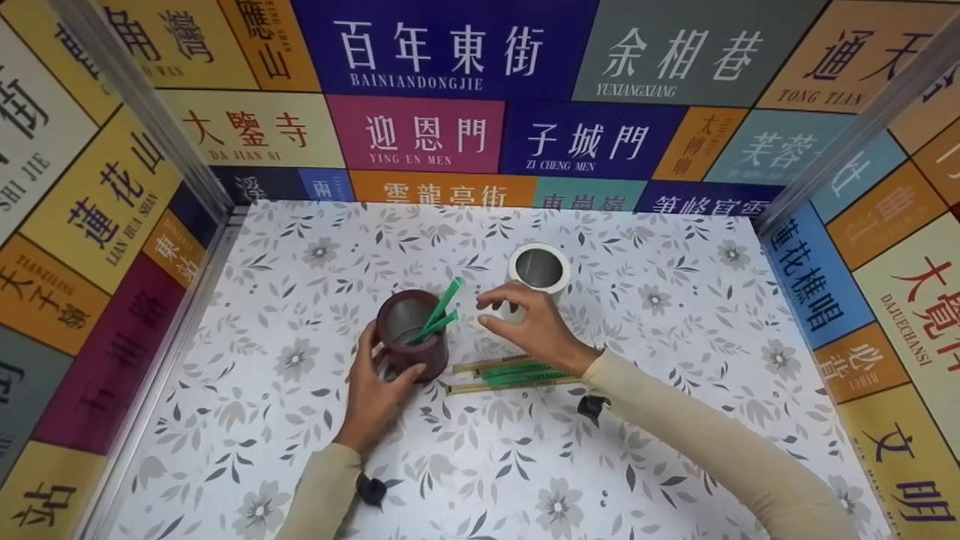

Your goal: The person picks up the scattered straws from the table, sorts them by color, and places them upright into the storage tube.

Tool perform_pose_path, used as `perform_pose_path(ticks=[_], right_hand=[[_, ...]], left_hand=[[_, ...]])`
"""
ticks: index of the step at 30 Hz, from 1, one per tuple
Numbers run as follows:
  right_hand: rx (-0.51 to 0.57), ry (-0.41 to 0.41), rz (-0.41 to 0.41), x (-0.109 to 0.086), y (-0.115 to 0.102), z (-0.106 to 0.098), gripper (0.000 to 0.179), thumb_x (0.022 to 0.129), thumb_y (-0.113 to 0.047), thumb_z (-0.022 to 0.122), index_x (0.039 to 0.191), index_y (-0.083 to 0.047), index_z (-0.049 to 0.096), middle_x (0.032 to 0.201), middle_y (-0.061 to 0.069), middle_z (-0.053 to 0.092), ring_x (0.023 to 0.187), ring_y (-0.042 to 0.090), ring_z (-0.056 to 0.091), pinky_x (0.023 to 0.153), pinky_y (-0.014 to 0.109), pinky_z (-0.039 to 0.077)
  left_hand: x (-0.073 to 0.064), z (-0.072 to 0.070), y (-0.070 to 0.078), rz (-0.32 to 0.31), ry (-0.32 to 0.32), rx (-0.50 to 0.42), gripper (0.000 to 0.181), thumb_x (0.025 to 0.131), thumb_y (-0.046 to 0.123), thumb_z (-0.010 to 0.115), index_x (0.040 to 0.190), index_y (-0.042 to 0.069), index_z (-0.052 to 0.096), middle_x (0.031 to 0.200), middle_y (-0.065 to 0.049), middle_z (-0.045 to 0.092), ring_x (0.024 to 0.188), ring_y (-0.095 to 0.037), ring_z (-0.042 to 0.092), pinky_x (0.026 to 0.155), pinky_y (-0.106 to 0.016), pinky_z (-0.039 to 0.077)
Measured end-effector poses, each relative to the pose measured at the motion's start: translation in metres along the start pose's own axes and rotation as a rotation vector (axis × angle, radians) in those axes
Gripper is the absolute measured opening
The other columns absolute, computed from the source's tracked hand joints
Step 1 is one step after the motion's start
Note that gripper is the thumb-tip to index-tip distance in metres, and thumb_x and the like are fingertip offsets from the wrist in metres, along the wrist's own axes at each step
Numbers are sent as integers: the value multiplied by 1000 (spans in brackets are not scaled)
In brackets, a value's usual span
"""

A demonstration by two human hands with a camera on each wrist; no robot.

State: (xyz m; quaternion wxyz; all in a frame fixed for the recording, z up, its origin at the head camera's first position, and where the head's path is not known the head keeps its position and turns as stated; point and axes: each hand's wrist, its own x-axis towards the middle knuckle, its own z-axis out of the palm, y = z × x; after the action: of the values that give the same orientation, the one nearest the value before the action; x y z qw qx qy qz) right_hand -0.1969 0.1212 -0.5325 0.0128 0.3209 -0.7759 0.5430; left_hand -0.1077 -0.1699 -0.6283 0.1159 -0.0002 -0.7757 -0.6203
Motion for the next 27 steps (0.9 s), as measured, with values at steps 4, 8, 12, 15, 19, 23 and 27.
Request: perform_pose_path(ticks=[4, 8, 12, 15, 19, 23, 27], right_hand=[[-26, -8, 1, -20, 12, -8, 23, 103, -17, 82, 126, -20, 82, 120, 0, 78, 104, 33, 66, 85, 49, 49], [-53, 2, 24, -39, 22, -14, 21, 101, -14, 84, 121, -20, 83, 114, 1, 79, 101, 34, 66, 84, 46, 50], [-61, 25, 73, -56, 30, -18, 22, 98, -6, 85, 118, -14, 83, 113, 8, 80, 101, 39, 66, 84, 52, 50], [-59, 21, 128, -66, 38, -22, 20, 98, -7, 85, 117, -13, 84, 115, 8, 80, 101, 35, 67, 84, 50, 51], [-29, 5, 191, -81, 54, -25, 18, 99, -8, 84, 117, -10, 83, 116, 6, 78, 101, 28, 69, 88, 36, 60], [-11, 19, 196, -92, 68, -26, 20, 95, -2, 86, 115, -1, 82, 115, 14, 77, 102, 34, 72, 90, 44, 65], [-39, 34, 194, -102, 77, -30, 21, 94, -4, 87, 115, -3, 83, 114, 13, 77, 104, 36, 70, 90, 50, 59]], left_hand=[[-1, -1, 0, -22, -6, -14, 105, 89, 19, 96, 172, 24, 32, 163, -7, 46, 155, -30, 46, 123, -48, 47], [-1, 0, 1, -37, -10, -25, 106, 89, 20, 96, 173, 24, 31, 163, -8, 45, 154, -33, 46, 123, -47, 47], [-1, 1, 3, -50, -8, -19, 107, 88, 20, 97, 173, 23, 31, 164, -9, 45, 154, -35, 47, 123, -46, 47], [-2, 0, 1, -50, -6, -20, 108, 89, 21, 97, 173, 22, 30, 165, -11, 44, 155, -35, 45, 123, -46, 47], [-3, -1, -1, -36, -3, -27, 107, 89, 22, 96, 174, 20, 30, 165, -11, 44, 156, -33, 44, 124, -47, 45], [-3, -1, -1, -31, 4, -27, 106, 89, 20, 96, 173, 19, 31, 165, -12, 44, 156, -32, 43, 125, -48, 45], [-2, 1, 1, -24, -1, -23, 106, 89, 20, 96, 173, 19, 31, 165, -11, 45, 156, -31, 44, 124, -47, 45]])
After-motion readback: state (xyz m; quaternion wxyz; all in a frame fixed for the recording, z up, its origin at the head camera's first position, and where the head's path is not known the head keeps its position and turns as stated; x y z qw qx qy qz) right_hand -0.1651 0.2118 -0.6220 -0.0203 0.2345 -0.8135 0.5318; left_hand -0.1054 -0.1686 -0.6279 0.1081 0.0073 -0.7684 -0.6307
